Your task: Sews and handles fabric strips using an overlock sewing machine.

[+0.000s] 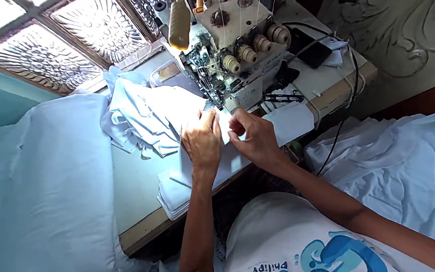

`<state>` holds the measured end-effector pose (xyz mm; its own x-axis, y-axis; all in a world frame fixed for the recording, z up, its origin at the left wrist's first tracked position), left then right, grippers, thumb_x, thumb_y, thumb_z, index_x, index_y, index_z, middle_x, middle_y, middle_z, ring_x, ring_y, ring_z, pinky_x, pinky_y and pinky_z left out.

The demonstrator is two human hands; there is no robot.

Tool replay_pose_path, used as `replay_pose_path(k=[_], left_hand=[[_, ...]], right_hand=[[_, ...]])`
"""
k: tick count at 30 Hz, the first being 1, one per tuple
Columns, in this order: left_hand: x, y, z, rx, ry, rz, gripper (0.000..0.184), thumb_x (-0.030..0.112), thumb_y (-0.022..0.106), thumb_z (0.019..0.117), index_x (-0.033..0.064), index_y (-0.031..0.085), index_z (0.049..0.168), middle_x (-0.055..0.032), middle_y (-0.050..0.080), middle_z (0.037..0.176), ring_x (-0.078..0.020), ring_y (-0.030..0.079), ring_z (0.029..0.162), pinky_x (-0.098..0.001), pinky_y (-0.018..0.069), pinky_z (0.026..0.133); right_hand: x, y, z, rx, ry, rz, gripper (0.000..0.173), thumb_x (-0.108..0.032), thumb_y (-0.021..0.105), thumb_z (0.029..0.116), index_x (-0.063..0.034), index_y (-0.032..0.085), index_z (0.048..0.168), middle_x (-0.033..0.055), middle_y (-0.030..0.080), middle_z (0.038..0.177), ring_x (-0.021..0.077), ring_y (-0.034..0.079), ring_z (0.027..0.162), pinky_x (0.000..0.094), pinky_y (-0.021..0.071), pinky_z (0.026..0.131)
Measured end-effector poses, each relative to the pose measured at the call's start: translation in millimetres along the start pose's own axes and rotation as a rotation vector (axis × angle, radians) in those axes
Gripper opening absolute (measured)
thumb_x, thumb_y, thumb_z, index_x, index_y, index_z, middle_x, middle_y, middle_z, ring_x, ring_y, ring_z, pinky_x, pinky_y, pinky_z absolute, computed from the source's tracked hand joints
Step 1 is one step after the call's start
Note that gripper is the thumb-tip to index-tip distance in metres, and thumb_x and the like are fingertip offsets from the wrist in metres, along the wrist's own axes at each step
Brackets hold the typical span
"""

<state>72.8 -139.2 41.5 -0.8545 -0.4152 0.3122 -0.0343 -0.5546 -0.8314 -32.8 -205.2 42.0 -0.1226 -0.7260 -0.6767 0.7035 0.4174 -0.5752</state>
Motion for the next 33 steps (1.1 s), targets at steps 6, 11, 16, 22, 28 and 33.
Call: replay_pose_path(k=[6,11,16,22,28,33], left_hand=[[3.0,3.6,-2.9,-0.011,0.009,-0.181,0.022,0.022,0.06,0.1032,0.005,0.072,0.11,-0.014,0.067,0.089,-0.0286,0.063,0.075,-0.047,0.0484,0.07],[4.0,3.4,6.5,0.019,-0.023,-0.113,0.023,0.022,0.059,0.1036,0.0006,0.067,0.106,-0.016,0.066,0.086,-0.0314,0.063,0.074,-0.0485,0.0493,0.069],[1.2,3.7,11.7,-0.062,0.012,-0.007,0.023,0.015,0.054,0.1044,0.0007,0.071,0.11,-0.0229,0.068,0.104,-0.0412,0.067,0.091,-0.0569,0.0515,0.077],[-27.6,11.9,44.0,-0.087,-0.1,0.075,0.03,0.011,0.05,0.1026,-0.0014,0.072,0.119,-0.0274,0.066,0.12,-0.0454,0.063,0.113,-0.0594,0.0475,0.094],[-63.3,9.7,60.9,-0.056,-0.171,0.113,0.031,0.017,0.052,0.1014,0.0,0.072,0.117,-0.0259,0.065,0.125,-0.0446,0.056,0.123,-0.057,0.0424,0.103],[-94.2,5.1,38.6,-0.053,-0.277,-0.001,0.045,0.024,0.046,0.104,-0.0028,0.058,0.139,-0.0307,0.052,0.142,-0.0459,0.052,0.131,-0.0604,0.0399,0.107]], right_hand=[[8.4,-10.9,-9.0,0.051,0.057,0.008,0.009,-0.002,0.071,0.0836,-0.0035,0.065,0.09,0.0081,0.064,0.077,0.0187,0.064,0.067,0.0322,0.0519,0.056],[8.7,-7.4,-1.7,0.033,0.027,-0.062,0.012,0.0,0.069,0.087,-0.0031,0.069,0.098,0.0101,0.065,0.083,0.0224,0.064,0.07,0.0362,0.0525,0.059],[7.5,6.5,4.1,0.013,-0.018,-0.222,0.024,-0.001,0.067,0.0923,-0.0066,0.077,0.113,0.0132,0.061,0.084,0.0296,0.062,0.075,0.0399,0.0513,0.062],[4.2,21.8,8.7,0.037,-0.069,-0.455,0.032,-0.005,0.064,0.0912,-0.008,0.075,0.121,0.0128,0.066,0.081,0.031,0.064,0.073,0.0456,0.0503,0.073],[-0.2,12.2,-5.4,-0.018,-0.07,-0.404,0.034,-0.002,0.063,0.0909,-0.0062,0.073,0.124,0.0119,0.069,0.082,0.0293,0.066,0.073,0.0452,0.0522,0.075],[26.7,-21.8,-28.8,-0.037,-0.003,-0.311,0.02,-0.007,0.063,0.094,-0.0052,0.076,0.108,0.0142,0.073,0.092,0.0328,0.071,0.086,0.0511,0.0554,0.085]])
Point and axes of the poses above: each hand's wrist, its own z-axis towards the middle knuckle, its own y-axis out of the palm, x = y × z, the point moved 9 cm from there along z, towards the middle knuckle
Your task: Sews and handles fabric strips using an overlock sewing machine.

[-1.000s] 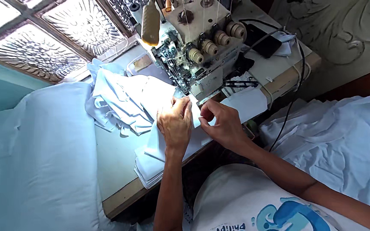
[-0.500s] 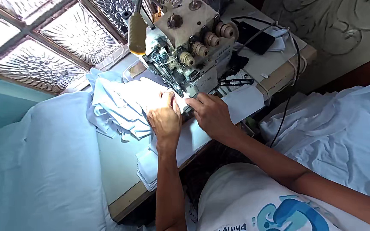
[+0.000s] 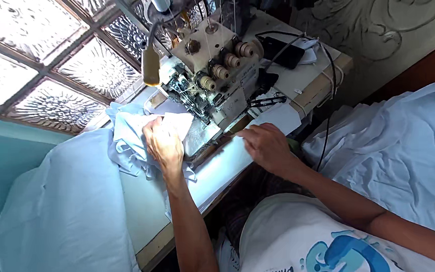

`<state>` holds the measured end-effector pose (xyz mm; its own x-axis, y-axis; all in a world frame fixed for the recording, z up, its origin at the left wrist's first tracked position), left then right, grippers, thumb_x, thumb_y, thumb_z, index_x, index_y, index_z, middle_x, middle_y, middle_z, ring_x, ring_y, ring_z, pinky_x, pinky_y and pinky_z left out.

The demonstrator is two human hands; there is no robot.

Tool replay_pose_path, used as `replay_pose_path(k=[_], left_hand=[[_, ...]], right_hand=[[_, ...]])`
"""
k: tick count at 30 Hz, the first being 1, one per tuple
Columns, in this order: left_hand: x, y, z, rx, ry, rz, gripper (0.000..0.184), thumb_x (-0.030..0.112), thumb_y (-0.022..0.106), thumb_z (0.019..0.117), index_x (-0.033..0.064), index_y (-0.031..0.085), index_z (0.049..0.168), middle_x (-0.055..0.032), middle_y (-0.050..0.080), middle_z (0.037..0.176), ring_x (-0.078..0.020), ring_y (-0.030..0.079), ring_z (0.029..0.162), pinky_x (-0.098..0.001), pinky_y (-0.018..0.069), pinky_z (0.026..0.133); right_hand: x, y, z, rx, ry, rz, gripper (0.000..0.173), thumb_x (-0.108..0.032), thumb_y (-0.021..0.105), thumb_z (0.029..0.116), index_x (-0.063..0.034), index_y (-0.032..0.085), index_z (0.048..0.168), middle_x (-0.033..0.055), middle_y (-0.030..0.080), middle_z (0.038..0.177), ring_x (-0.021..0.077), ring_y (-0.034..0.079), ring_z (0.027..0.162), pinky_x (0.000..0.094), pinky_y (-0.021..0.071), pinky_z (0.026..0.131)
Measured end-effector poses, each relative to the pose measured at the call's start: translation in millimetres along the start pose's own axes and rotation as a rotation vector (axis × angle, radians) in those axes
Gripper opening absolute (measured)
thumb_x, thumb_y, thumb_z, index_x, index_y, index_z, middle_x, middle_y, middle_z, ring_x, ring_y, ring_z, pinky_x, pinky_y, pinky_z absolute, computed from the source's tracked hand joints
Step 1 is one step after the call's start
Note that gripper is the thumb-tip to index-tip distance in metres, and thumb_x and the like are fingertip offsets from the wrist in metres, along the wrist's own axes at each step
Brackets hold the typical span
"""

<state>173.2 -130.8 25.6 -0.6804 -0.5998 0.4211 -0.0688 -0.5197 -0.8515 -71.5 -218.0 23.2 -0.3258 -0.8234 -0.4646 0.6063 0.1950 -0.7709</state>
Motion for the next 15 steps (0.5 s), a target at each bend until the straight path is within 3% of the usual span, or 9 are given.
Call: replay_pose_path(k=[2,5,7,10,12,15], left_hand=[[-12.6,4.8,-9.3,-0.026,-0.008,-0.074,0.05,0.028,0.041,0.1082,-0.0002,0.049,0.149,-0.0279,0.046,0.151,-0.0433,0.046,0.138,-0.0591,0.0365,0.113],[-21.0,3.9,-6.9,0.016,0.032,-0.073,0.051,0.031,0.045,0.1057,0.0055,0.049,0.149,-0.0247,0.041,0.155,-0.0424,0.046,0.139,-0.0598,0.0383,0.111],[-18.2,-3.2,7.7,0.048,0.12,-0.005,0.057,0.031,0.05,0.1031,-0.0019,0.045,0.15,-0.0322,0.033,0.158,-0.0496,0.034,0.145,-0.063,0.0273,0.117],[-25.0,-16.1,27.7,0.154,0.23,0.114,0.066,0.038,0.057,0.0973,0.0016,0.045,0.151,-0.0291,0.025,0.163,-0.0491,0.021,0.151,-0.0633,0.0193,0.121],[-30.6,-20.9,33.2,0.138,0.22,0.148,0.058,0.035,0.06,0.0965,0.0045,0.053,0.146,-0.0268,0.03,0.162,-0.05,0.023,0.151,-0.0675,0.021,0.118],[-35.1,-33.7,19.5,0.047,0.162,0.137,0.045,0.023,0.061,0.0962,-0.0038,0.063,0.132,-0.0326,0.044,0.151,-0.0523,0.034,0.145,-0.0652,0.0262,0.117]], right_hand=[[33.1,-13.3,-13.5,0.01,0.111,-0.005,0.022,-0.006,0.062,0.0956,-0.0035,0.075,0.113,0.0182,0.072,0.098,0.0362,0.071,0.09,0.0537,0.0558,0.082],[90.6,-34.1,-34.9,0.008,0.34,-0.008,0.025,-0.008,0.06,0.1001,-0.0012,0.07,0.121,0.0236,0.067,0.111,0.0405,0.069,0.092,0.0585,0.0559,0.075],[126.0,-47.3,-46.4,0.045,0.474,-0.028,0.025,-0.009,0.059,0.1011,0.001,0.069,0.122,0.0264,0.065,0.115,0.0442,0.067,0.092,0.0628,0.0532,0.077],[164.8,-60.1,-55.8,0.099,0.602,-0.078,0.026,-0.01,0.059,0.1004,0.0002,0.071,0.121,0.0263,0.066,0.118,0.0445,0.068,0.097,0.0635,0.0515,0.082],[175.5,-63.2,-59.6,0.107,0.658,-0.059,0.026,-0.008,0.059,0.0998,-0.0005,0.071,0.122,0.0256,0.066,0.12,0.0431,0.067,0.097,0.0619,0.0513,0.083],[181.9,-61.5,-60.7,0.109,0.693,-0.023,0.025,-0.006,0.061,0.0986,0.0,0.071,0.121,0.0254,0.066,0.12,0.0417,0.068,0.098,0.06,0.0528,0.084]])
Point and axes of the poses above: each hand's wrist, its own z-axis towards the middle knuckle, its own y-axis out of the palm, x = y × z, the point moved 9 cm from there along z, towards the middle knuckle
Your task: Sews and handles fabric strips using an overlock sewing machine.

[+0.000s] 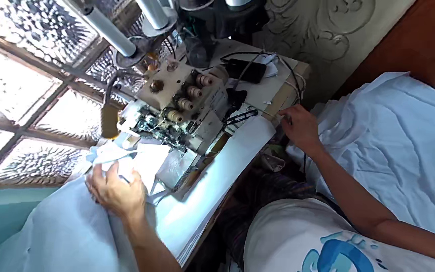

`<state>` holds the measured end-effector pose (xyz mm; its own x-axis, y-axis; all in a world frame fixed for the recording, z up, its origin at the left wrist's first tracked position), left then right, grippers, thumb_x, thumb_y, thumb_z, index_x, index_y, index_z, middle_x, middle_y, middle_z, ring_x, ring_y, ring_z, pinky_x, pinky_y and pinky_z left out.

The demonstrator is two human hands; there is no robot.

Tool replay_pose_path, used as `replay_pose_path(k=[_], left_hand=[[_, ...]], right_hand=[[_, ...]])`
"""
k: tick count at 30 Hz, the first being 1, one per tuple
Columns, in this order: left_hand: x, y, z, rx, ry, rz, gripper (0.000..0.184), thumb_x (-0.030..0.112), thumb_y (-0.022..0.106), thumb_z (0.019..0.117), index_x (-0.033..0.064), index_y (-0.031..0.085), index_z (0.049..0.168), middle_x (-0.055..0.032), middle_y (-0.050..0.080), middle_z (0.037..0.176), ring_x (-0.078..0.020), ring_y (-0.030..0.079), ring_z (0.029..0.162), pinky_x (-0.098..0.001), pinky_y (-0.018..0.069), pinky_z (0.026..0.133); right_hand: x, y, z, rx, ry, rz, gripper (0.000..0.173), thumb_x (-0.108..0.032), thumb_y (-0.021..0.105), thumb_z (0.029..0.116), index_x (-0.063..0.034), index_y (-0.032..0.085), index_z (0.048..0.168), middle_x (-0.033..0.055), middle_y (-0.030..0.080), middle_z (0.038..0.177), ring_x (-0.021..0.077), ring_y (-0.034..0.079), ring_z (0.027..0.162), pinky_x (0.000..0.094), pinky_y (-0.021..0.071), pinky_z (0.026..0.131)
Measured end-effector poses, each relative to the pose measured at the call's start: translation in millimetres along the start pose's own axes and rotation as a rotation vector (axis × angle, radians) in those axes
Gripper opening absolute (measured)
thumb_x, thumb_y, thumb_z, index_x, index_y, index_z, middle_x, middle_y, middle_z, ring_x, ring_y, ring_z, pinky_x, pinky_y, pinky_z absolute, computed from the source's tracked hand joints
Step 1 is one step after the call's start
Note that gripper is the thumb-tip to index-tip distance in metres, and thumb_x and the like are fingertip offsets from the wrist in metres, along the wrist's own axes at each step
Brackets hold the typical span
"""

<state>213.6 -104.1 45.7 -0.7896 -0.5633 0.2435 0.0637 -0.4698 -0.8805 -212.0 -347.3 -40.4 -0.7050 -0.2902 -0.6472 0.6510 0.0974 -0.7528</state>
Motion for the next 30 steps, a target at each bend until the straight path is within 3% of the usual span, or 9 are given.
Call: replay_pose_path(k=[4,7,9,11,14,20,23,26,30], left_hand=[[9.1,-23.9,-54.2,-0.154,0.019,-0.156,0.031,0.011,0.057,0.1012,-0.0149,0.067,0.116,-0.0349,0.067,0.115,-0.045,0.066,0.11,-0.0538,0.0496,0.1],[8.8,-26.9,-101.3,-0.279,0.031,-0.309,0.024,0.004,0.058,0.098,-0.0159,0.068,0.104,-0.0264,0.07,0.095,-0.0205,0.068,0.083,-0.0331,0.0558,0.08],[6.7,-20.9,-127.9,-0.383,0.02,-0.395,0.021,0.003,0.06,0.0954,-0.0137,0.07,0.102,-0.0213,0.071,0.094,-0.0102,0.067,0.08,-0.0233,0.0551,0.076],[4.1,-15.1,-147.2,-0.44,-0.003,-0.396,0.019,0.003,0.062,0.0929,-0.01,0.073,0.1,-0.0184,0.071,0.094,-0.0085,0.068,0.081,-0.0199,0.0556,0.074],[-1.1,-6.9,-159.4,-0.46,-0.041,-0.34,0.016,0.002,0.063,0.0904,-0.0066,0.075,0.098,-0.0179,0.07,0.094,-0.0122,0.069,0.082,-0.0223,0.0564,0.073],[-5.3,-2.3,-158.6,-0.379,-0.083,-0.266,0.013,0.002,0.065,0.088,-0.0072,0.072,0.094,-0.0177,0.068,0.09,-0.0156,0.067,0.077,-0.0272,0.0555,0.07],[-13.8,-2.8,-160.1,-0.361,-0.139,-0.273,0.017,-0.001,0.067,0.0863,-0.0085,0.071,0.1,-0.0211,0.066,0.097,-0.0181,0.066,0.078,-0.0289,0.0557,0.069],[-20.3,-5.3,-162.2,-0.355,-0.189,-0.253,0.027,-0.001,0.067,0.0855,-0.0076,0.071,0.111,-0.0229,0.063,0.11,-0.0144,0.062,0.074,-0.0252,0.0524,0.064],[-23.5,-6.4,-161.5,-0.351,-0.219,-0.256,0.037,-0.002,0.068,0.0835,-0.0064,0.069,0.12,-0.0221,0.061,0.113,-0.0106,0.056,0.07,-0.023,0.0463,0.061]], right_hand=[[-1.8,10.6,5.1,-0.036,0.002,0.041,0.023,-0.009,0.063,0.0983,-0.0004,0.072,0.118,0.0235,0.067,0.12,0.0414,0.067,0.101,0.0598,0.0525,0.086],[-5.5,20.1,11.3,-0.026,-0.039,0.044,0.023,-0.014,0.065,0.0992,0.0008,0.073,0.114,0.0241,0.067,0.113,0.0416,0.068,0.097,0.0596,0.053,0.084],[-10.3,23.7,13.6,-0.015,-0.065,0.037,0.024,-0.018,0.065,0.1002,0.0004,0.073,0.113,0.0246,0.067,0.11,0.0429,0.068,0.097,0.06,0.0525,0.082],[-15.9,26.7,14.2,-0.011,-0.093,0.034,0.023,-0.018,0.066,0.1001,-0.0005,0.074,0.112,0.0249,0.067,0.108,0.0437,0.067,0.099,0.0609,0.0504,0.085],[-22.8,31.2,14.0,-0.048,-0.098,-0.001,0.02,-0.015,0.068,0.0981,-0.0022,0.076,0.111,0.0245,0.066,0.11,0.0444,0.065,0.102,0.0635,0.0472,0.09],[-34.7,34.0,15.6,-0.05,-0.165,-0.107,0.014,-0.01,0.066,0.0959,-0.0007,0.076,0.1,0.0212,0.07,0.097,0.0404,0.067,0.096,0.06,0.0452,0.092],[-30.3,27.6,14.6,0.064,-0.187,-0.053,0.012,-0.008,0.068,0.0911,0.0012,0.075,0.096,0.0212,0.07,0.093,0.0396,0.068,0.088,0.0608,0.0473,0.085],[-24.8,1.0,12.3,0.241,-0.188,0.071,0.017,-0.009,0.066,0.0923,0.0044,0.072,0.1,0.0232,0.07,0.099,0.0391,0.07,0.085,0.0598,0.0521,0.08],[-40.4,-50.8,3.3,0.468,-0.258,0.257,0.021,-0.009,0.059,0.0976,0.0085,0.068,0.106,0.0226,0.068,0.1,0.0291,0.067,0.087,0.0429,0.0538,0.079]])
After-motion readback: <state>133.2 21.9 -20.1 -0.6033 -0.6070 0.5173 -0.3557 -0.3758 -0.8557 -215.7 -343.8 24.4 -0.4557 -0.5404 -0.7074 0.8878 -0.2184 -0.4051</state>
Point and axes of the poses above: each hand's wrist, its own z-axis towards the middle knuckle, its own y-axis out of the palm, x = y × z, the point moved 9 cm from there along z, towards the middle knuckle
